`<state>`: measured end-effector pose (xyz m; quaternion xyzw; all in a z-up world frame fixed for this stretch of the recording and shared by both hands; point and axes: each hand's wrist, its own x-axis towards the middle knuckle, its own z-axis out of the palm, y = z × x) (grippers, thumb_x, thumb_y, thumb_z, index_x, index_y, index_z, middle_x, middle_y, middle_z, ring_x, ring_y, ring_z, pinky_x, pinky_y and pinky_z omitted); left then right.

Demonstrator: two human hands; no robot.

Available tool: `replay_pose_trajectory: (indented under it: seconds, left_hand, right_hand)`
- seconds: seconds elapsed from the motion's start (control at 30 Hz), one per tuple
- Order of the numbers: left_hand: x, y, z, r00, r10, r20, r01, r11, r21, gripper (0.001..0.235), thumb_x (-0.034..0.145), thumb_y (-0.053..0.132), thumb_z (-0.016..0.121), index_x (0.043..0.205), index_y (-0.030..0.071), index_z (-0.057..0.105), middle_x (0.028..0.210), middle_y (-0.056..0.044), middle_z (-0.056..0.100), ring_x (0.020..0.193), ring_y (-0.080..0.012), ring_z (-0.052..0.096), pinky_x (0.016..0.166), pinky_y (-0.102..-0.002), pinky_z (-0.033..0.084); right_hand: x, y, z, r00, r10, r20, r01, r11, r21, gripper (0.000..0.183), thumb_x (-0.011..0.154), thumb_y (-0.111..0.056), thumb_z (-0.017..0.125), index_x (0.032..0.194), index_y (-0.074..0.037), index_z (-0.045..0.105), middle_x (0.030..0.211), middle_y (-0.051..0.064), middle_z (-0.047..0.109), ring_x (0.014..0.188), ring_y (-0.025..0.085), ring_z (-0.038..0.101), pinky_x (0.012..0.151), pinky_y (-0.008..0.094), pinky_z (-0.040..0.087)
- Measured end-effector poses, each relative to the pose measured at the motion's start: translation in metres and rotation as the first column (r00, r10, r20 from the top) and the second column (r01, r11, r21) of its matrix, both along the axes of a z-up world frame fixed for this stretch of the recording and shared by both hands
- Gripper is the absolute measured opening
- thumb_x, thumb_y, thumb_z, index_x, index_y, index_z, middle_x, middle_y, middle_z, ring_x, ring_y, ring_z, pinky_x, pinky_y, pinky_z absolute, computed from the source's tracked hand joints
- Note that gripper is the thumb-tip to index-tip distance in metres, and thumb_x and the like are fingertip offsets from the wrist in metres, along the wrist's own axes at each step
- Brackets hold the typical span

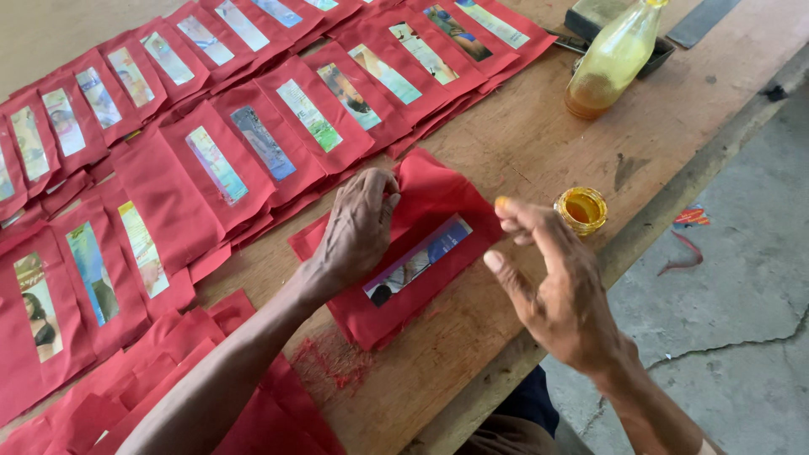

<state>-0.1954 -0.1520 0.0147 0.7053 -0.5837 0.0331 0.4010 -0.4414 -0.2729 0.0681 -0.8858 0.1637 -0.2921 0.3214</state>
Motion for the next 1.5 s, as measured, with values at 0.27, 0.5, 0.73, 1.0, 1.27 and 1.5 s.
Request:
replay_pose_trajectory:
  seconds: [0.27,0.5,0.73,1.0,1.27,1.5]
  left_hand:
    - [-0.006,0.012,0.026,0.906,-0.008,-0.424,0.096,0.978,0.187,0.056,0.073,-0.01,0.065,0.124,0.006,0.052,0.098,-0.009,0.07,0.087,-0.0246,0.071,0.079,-0.037,0.06]
    - [-0.01,0.018,0.018,0.999,-0.046,0.021,0.045,0.997,0.059,0.018,0.084,0.005,0.082,0.1,0.013,0.078,0.107,-0.004,0.071,0.107,-0.0259,0.066,0.093,-0.041,0.051]
    - [-0.014,0.027,0.029,0.987,-0.08,0.139,0.074,0.996,0.049,0.03,0.07,0.005,0.08,0.097,0.016,0.078,0.135,-0.012,0.06,0.129,-0.0365,0.051,0.106,-0.049,0.041]
    - [-0.023,0.11,0.146,0.882,-0.388,-0.266,0.453,0.854,0.257,0.029,0.076,0.003,0.061,0.104,0.007,0.067,0.108,-0.007,0.072,0.111,-0.023,0.069,0.126,-0.053,0.03]
    - [-0.017,0.19,0.192,0.369,-0.784,-0.499,0.834,0.517,-0.195,0.022,0.107,0.019,0.056,0.097,0.003,0.067,0.086,-0.012,0.076,0.078,-0.0235,0.078,0.086,-0.045,0.064]
    - [-0.093,0.17,0.152,0.947,0.098,-0.305,-0.011,0.961,0.275,0.04,0.09,0.034,0.071,0.116,0.009,0.055,0.09,-0.005,0.073,0.085,-0.0193,0.076,0.069,-0.031,0.065]
  right_hand:
    - [0.045,-0.035,0.002,0.995,0.095,0.024,-0.098,0.967,0.236,0.055,0.111,-0.039,0.036,0.15,-0.001,0.034,0.132,0.017,0.066,0.109,0.027,0.068,0.096,0.042,0.055]
    - [0.09,-0.054,-0.007,0.978,0.21,0.01,-0.206,0.949,0.238,0.047,0.113,-0.044,0.029,0.137,-0.005,0.038,0.119,0.017,0.071,0.117,0.029,0.069,0.101,0.044,0.053]
    - [0.113,-0.065,-0.017,0.956,0.263,-0.127,-0.183,0.878,0.442,0.051,0.107,-0.05,0.032,0.132,-0.006,0.034,0.105,0.016,0.071,0.098,0.026,0.073,0.086,0.042,0.06]
    - [0.117,-0.069,-0.026,0.934,0.24,-0.265,-0.133,0.921,0.367,0.063,0.102,-0.059,0.033,0.14,-0.009,0.028,0.102,0.015,0.072,0.095,0.023,0.075,0.084,0.04,0.057]
    - [0.115,-0.064,-0.032,0.943,0.262,-0.205,-0.185,0.925,0.332,0.066,0.104,-0.058,0.032,0.145,-0.007,0.024,0.116,0.018,0.063,0.096,0.026,0.078,0.085,0.042,0.057]
    - [0.072,-0.06,0.015,0.983,0.156,-0.095,-0.164,0.983,-0.083,0.046,0.11,-0.032,0.052,0.148,-0.008,0.042,0.122,0.016,0.055,0.108,0.026,0.061,0.098,0.038,0.054]
